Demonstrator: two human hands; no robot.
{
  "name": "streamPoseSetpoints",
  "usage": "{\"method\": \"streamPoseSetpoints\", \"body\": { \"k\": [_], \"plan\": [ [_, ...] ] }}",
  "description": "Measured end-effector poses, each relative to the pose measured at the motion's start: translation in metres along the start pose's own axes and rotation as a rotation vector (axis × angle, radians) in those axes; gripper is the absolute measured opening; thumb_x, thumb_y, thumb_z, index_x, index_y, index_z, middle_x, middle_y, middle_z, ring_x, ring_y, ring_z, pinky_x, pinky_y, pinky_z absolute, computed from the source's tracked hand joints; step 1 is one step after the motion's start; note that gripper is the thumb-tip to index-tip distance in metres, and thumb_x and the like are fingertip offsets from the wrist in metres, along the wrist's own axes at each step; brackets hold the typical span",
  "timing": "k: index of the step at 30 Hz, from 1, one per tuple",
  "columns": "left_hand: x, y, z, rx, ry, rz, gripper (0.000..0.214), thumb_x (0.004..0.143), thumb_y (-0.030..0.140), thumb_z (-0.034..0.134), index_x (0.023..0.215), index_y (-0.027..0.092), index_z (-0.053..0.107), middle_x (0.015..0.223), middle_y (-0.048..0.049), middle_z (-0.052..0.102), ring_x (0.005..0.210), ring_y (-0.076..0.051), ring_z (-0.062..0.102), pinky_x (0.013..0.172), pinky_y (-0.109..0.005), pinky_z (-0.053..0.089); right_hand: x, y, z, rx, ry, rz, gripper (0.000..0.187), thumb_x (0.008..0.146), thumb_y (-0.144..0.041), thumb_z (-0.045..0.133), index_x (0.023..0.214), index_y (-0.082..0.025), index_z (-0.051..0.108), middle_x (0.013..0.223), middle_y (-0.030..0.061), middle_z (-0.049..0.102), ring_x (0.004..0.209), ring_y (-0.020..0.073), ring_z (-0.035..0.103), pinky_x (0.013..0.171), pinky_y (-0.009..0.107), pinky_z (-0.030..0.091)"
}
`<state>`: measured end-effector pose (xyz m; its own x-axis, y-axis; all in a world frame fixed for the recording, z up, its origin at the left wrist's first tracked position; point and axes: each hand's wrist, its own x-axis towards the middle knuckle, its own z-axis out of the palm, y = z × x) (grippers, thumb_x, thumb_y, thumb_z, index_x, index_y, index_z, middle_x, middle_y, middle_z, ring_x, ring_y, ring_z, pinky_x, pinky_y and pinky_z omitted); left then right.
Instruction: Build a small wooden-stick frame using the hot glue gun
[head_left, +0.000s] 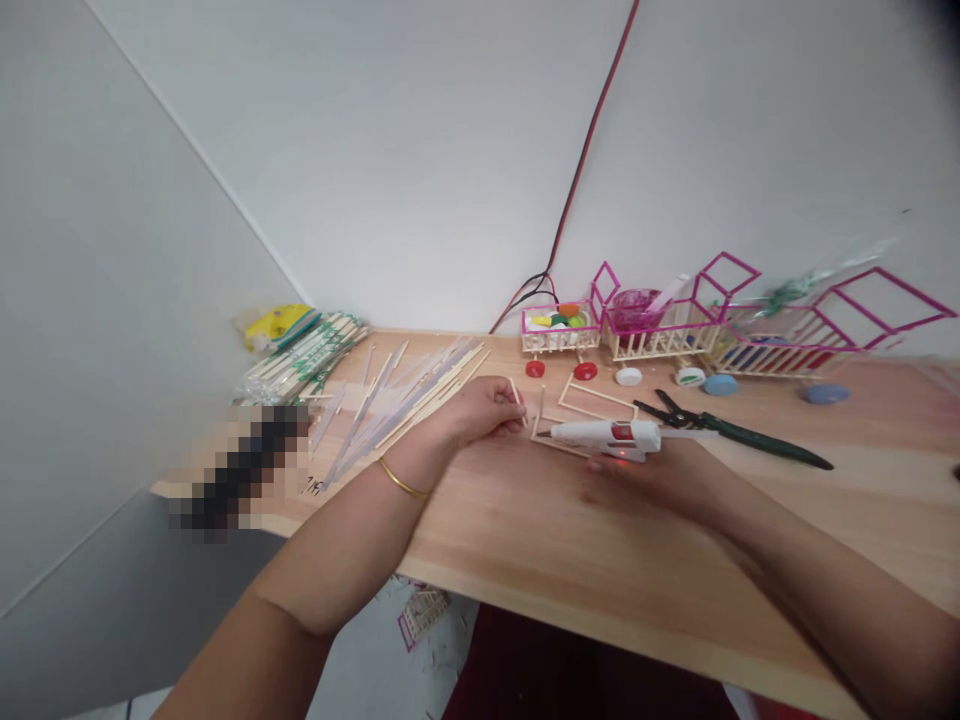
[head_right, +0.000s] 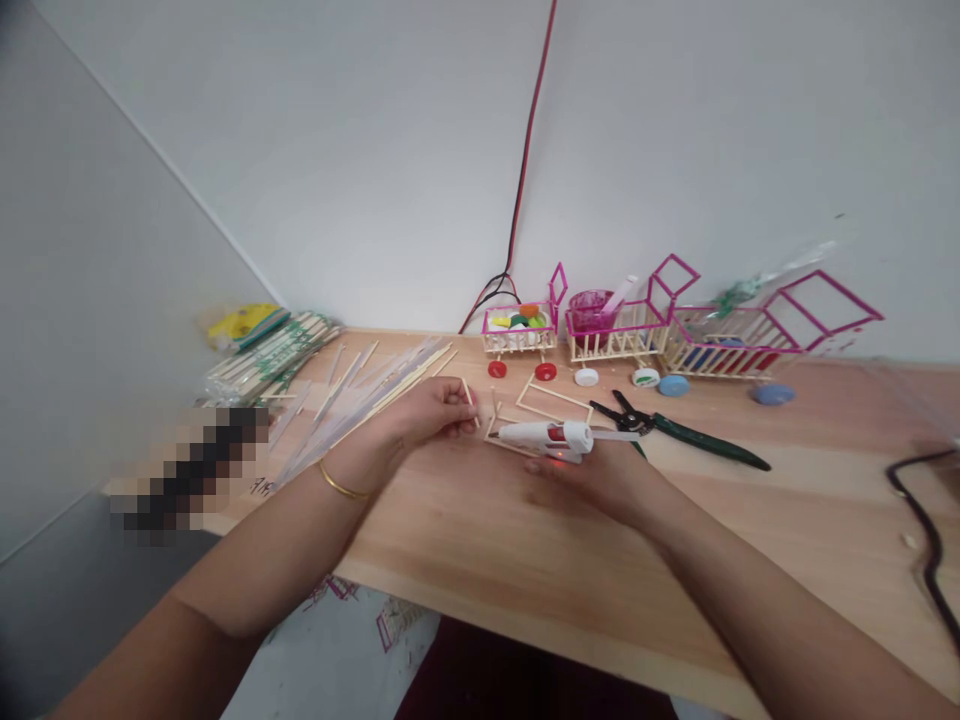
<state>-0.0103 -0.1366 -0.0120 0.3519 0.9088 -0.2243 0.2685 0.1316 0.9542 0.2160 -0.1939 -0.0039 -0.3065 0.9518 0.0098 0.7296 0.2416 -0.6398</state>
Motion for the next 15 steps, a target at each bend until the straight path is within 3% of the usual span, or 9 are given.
{"method": "streamPoseSetpoints", "body": {
  "k": [15],
  "plan": [
    [0.0013,-0.0026,-0.0005,0.015,-0.004,0.014,0.008,0.074,0.017,0.058,0.074,0.012,0.052,0.059,-0.0008,0.059,0.048,-0.005,0.053,0.044,-0.013,0.036,0.0025,0.0014,0.0032,-0.033,-0.021,0.016,0.033,0.073,-0.045,0.056,0.095,-0.023,0.067,0.090,0.0038,0.071,0.079,0.0263,0.064,0.068,0.035,0.051]
  ]
}}
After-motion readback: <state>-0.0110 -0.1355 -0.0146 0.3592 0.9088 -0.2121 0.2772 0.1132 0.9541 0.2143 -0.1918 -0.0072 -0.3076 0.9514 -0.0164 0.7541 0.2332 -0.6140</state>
